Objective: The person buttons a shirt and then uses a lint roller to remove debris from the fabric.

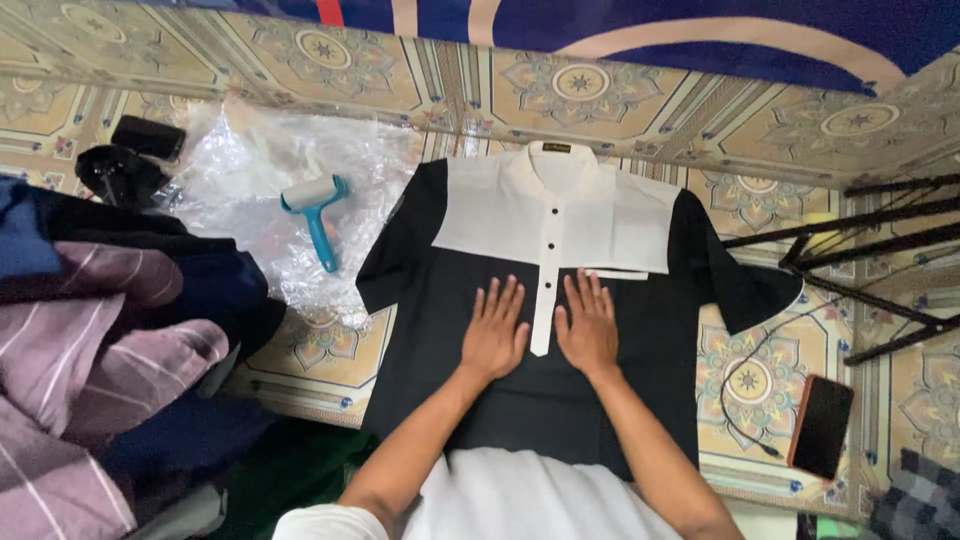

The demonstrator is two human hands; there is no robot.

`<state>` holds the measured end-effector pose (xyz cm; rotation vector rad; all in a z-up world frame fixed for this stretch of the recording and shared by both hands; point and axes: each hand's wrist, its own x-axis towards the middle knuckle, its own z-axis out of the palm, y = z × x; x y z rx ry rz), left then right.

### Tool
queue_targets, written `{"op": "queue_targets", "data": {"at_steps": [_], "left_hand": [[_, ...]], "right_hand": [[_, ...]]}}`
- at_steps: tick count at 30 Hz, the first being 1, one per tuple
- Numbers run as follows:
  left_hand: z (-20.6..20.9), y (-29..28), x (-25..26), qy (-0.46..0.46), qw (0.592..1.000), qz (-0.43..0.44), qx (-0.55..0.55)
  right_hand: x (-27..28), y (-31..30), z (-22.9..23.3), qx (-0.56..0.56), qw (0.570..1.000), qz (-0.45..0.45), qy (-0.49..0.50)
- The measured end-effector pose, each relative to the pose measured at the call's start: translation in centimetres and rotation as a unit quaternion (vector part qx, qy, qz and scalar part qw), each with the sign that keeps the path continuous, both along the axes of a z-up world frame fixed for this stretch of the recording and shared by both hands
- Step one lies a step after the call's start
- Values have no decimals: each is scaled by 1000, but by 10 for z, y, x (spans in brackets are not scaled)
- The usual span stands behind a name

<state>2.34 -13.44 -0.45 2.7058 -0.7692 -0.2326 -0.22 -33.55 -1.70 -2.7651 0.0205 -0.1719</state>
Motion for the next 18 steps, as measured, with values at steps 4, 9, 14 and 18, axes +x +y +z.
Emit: {"op": "queue_targets", "data": {"at_steps": [4, 9, 14, 18], "left_hand": [[2, 27, 14, 0, 998, 47, 41], [-2, 71, 24, -58, 988, 133, 48], [-13, 96, 24, -106, 979, 174, 29], [-17, 92, 23, -133, 971, 194, 31]], "right_hand": [[-4, -32, 3, -49, 998, -28, -14], [-15, -76, -7, -60, 989, -136, -10], [-19, -94, -13, -31, 987, -154, -14], [-17, -93, -14, -24, 986, -162, -17]]}}
